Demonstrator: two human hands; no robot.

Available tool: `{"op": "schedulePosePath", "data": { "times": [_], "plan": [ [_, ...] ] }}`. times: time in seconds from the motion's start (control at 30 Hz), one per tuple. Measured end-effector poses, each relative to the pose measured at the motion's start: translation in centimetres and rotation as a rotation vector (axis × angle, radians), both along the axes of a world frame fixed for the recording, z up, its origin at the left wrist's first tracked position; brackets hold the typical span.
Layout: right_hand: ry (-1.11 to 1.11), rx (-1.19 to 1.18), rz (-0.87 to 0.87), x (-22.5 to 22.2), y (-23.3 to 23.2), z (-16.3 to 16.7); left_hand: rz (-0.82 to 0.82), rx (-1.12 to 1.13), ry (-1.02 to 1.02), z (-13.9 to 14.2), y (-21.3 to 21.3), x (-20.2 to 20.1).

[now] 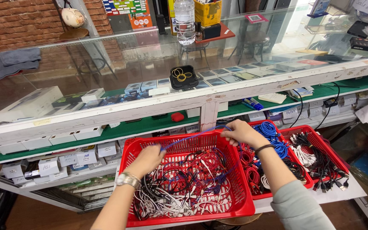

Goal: The person coils loose charging cables one at a time and sorts them by color into red plastic baskets on the counter, gathering coiled white cables into a bundle in one hand and placing coiled blue and black cables into separate baskets.

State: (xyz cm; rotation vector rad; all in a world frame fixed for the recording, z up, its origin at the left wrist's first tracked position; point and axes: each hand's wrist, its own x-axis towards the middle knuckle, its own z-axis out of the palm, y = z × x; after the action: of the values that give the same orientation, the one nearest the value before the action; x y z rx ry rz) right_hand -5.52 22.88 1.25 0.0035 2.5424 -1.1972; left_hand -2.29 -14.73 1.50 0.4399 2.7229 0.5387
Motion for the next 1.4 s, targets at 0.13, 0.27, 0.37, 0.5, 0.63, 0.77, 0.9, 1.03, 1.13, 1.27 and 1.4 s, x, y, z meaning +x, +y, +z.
{"op": "schedulePosePath", "data": {
  "times": [0.13,0.27,0.37,0.5,0.63,0.77,0.9,1.03,1.13,1.27,1.4],
  "plan": [
    [-0.026,-0.601,-0.101,0.7,0.0,-1.2,-0.218,0.946,-0.912,1.8,-0.5,1.3],
    [0.324,-0.235,-0.107,3.5,-6.1,-5.0,-0.255,1.736,-0.774,3.3,2.1,0.9],
    [0.152,-0.333,0.139,7.3,-11.7,-7.2,0.055,1.972,-0.532,3.8,4.7,-0.9],
    [-0.247,-0.415,0.388,11.8,-15.5,-6.6,0.275,1.334,0.08,2.7,5.5,-2.4],
    [-0.167,-0.459,0.329,10.3,-12.6,-3.5,0.143,0.557,0.051,0.1,3.3,-1.4],
    [0.003,-0.565,0.062,5.1,-6.5,-1.0,0.022,0.296,-0.327,-0.9,1.8,-0.1],
    [0.036,-0.661,-0.167,4.1,-5.6,-2.3,-0.191,1.208,-0.746,0.7,1.6,0.5],
    [0.002,-0.539,-0.012,8.2,-11.4,-4.8,-0.128,1.869,-0.479,2.4,4.4,-1.1],
    [-0.074,-0.523,0.285,10.4,-14.2,-4.5,0.172,1.13,0.03,2.1,5.6,-2.1],
    [0.109,-0.385,0.393,7.7,-11.8,-1.7,-0.017,0.168,0.223,0.1,5.0,-1.4],
    [0.184,-0.415,0.24,4.0,-6.2,-0.5,-0.087,0.724,-0.503,-0.5,3.8,-0.3]
  ]
}}
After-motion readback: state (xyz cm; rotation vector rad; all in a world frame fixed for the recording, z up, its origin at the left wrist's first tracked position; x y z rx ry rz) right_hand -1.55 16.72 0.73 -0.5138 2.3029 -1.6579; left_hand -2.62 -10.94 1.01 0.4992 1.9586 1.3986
